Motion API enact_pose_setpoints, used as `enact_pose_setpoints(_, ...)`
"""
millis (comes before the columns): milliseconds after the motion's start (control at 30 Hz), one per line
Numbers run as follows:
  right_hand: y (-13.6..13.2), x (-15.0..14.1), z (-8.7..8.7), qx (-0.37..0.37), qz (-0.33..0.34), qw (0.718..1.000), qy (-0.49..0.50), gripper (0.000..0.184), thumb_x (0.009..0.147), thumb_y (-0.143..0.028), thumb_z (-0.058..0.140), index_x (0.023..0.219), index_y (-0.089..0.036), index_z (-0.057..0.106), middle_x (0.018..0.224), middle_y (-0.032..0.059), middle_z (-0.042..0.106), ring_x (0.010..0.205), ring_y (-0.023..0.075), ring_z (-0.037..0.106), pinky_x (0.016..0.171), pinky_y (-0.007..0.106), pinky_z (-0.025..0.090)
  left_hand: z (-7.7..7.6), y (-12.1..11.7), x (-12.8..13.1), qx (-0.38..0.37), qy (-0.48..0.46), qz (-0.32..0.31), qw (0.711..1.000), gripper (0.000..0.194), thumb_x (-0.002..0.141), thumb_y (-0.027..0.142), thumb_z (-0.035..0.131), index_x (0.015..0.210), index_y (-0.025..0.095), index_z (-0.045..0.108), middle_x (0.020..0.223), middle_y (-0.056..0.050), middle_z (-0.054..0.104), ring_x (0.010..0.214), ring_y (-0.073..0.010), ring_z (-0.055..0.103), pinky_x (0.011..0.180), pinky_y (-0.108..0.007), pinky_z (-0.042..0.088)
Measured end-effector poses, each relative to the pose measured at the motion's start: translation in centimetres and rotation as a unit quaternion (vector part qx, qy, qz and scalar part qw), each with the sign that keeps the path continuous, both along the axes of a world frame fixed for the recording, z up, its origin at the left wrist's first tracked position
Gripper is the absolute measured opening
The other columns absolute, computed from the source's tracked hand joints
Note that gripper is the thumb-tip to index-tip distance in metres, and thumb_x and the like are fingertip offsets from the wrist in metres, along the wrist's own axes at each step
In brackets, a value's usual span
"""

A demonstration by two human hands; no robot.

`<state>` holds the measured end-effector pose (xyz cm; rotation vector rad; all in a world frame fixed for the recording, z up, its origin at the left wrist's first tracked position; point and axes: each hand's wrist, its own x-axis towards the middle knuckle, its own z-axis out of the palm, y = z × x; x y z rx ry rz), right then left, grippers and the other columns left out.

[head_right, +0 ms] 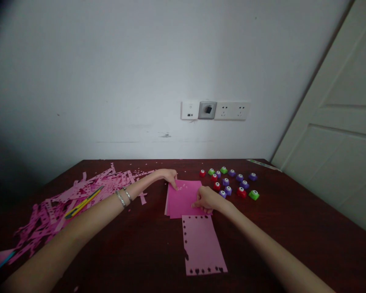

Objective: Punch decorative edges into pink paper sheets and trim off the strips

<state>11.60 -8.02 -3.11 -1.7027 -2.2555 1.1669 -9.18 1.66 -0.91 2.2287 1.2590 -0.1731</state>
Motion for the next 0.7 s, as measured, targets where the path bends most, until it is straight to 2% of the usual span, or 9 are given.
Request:
enact_pose_setpoints(167,0.0,-0.1,0.0,-0.005,0.001,1.000,0.007,0.023,0.068,-0.025,0.063,0.052,-0.015,0.050,0.044,0.0004,0.055,0.039,0.0127,0.055,0.036,0.023,0.047,-0.2,-0.3,-0.8,-0.006,-0.063,0.013,0.998,0.018,0.050,0.030,0.070,0.049,0.017,0.058,0.042,0.003,0.044,0.044,-0.0103,0.039,0.047,-0.026,0.033)
enact_pose_setpoints(300,0.5,0.5,-0.1,0.035,0.027,0.999,0.006,0.026,0.067,-0.032,0.064,0.052,-0.016,0.049,0.043,-0.0003,0.052,0.039,0.0115,0.052,0.037,0.022,0.041,-0.4,-1.2,-1.6,-0.008,-0.133,0.039,0.990,0.014,0.055,0.027,0.066,0.059,0.016,0.059,0.049,0.003,0.048,0.047,-0.0092,0.042,0.047,-0.024,0.032)
enact_pose_setpoints(367,1.2,0.8,0.2,0.097,0.022,0.995,-0.004,0.030,0.067,-0.038,0.065,0.052,-0.017,0.048,0.043,-0.0008,0.051,0.040,0.0107,0.049,0.039,0.022,0.037,-0.4,-1.6,-2.2,-0.012,-0.191,0.052,0.980,0.016,0.055,0.026,0.067,0.063,0.015,0.060,0.055,0.003,0.051,0.051,-0.0087,0.043,0.049,-0.023,0.033)
enact_pose_setpoints(433,1.9,1.2,0.9,0.202,-0.022,0.979,-0.005,0.031,0.066,-0.043,0.065,0.058,-0.018,0.050,0.051,0.0006,0.053,0.047,0.0126,0.050,0.044,0.024,0.037,-0.2,-1.9,-3.0,-0.019,-0.256,0.067,0.964,0.019,0.055,0.025,0.068,0.068,0.014,0.061,0.062,0.002,0.055,0.056,-0.0089,0.046,0.054,-0.023,0.036)
enact_pose_setpoints(500,2.5,1.3,1.7,0.315,-0.083,0.945,0.019,0.032,0.063,-0.047,0.066,0.073,-0.018,0.054,0.070,0.0049,0.059,0.063,0.0172,0.054,0.054,0.027,0.041,0.3,-2.2,-4.1,-0.022,-0.306,0.083,0.948,0.022,0.055,0.024,0.069,0.072,0.014,0.060,0.069,0.000,0.059,0.062,-0.0100,0.049,0.060,-0.024,0.039)
enact_pose_setpoints(567,2.9,0.9,2.7,0.367,-0.111,0.921,0.064,0.046,0.061,-0.048,0.068,0.093,-0.017,0.055,0.090,0.0098,0.059,0.079,0.0210,0.056,0.065,0.030,0.043,1.0,-2.7,-5.3,-0.020,-0.346,0.102,0.933,0.024,0.057,0.025,0.070,0.076,0.014,0.060,0.076,-0.002,0.061,0.068,-0.0113,0.052,0.066,-0.026,0.041)
enact_pose_setpoints(633,3.2,0.0,3.9,0.322,-0.061,0.938,0.115,0.052,0.065,-0.049,0.064,0.103,-0.015,0.054,0.099,0.0111,0.058,0.084,0.0212,0.056,0.069,0.030,0.044,1.7,-3.2,-6.6,-0.019,-0.378,0.119,0.918,0.027,0.059,0.026,0.070,0.081,0.013,0.060,0.083,-0.004,0.062,0.072,-0.0124,0.054,0.070,-0.027,0.042)
enact_pose_setpoints(700,3.6,-1.6,5.2,0.219,0.047,0.963,0.149,0.040,0.076,-0.048,0.053,0.097,-0.014,0.058,0.091,0.0085,0.062,0.076,0.0184,0.057,0.064,0.028,0.044,2.4,-3.8,-8.1,-0.013,-0.406,0.138,0.903,0.029,0.060,0.027,0.070,0.084,0.012,0.060,0.085,-0.005,0.063,0.073,-0.0125,0.055,0.071,-0.028,0.043)
